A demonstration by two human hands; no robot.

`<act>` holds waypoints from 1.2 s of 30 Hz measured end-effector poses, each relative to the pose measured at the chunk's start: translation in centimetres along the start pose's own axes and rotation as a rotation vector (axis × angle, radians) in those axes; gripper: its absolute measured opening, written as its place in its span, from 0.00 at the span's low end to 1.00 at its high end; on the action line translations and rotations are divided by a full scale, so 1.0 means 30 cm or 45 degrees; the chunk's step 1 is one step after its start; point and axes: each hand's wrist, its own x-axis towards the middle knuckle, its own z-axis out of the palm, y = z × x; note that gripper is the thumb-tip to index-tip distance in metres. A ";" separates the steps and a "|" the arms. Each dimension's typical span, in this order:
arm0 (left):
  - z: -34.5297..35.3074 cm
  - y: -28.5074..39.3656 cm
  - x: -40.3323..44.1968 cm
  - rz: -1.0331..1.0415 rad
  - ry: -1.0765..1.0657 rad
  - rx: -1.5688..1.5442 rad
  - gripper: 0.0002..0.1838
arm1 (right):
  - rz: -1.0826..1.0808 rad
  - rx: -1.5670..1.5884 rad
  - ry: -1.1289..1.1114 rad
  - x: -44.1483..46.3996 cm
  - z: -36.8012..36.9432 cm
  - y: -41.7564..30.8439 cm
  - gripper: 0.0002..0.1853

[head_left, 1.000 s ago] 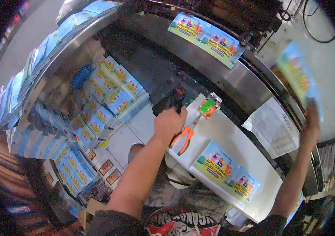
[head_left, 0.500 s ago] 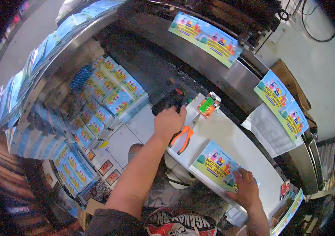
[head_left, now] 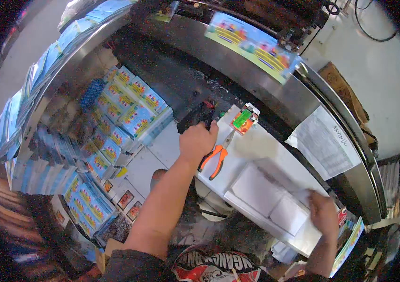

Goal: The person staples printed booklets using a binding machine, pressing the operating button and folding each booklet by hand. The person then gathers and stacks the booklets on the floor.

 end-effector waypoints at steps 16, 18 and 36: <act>-0.023 0.012 -0.005 -0.020 -0.036 0.029 0.32 | -0.081 -0.829 0.713 0.492 -0.128 0.284 0.27; -0.026 0.010 -0.012 0.002 -0.001 0.016 0.32 | -0.208 -0.739 0.732 0.469 -0.041 0.329 0.26; 0.004 0.002 0.002 0.001 0.045 -0.019 0.33 | -0.188 -0.148 -0.279 -0.049 0.194 -0.058 0.38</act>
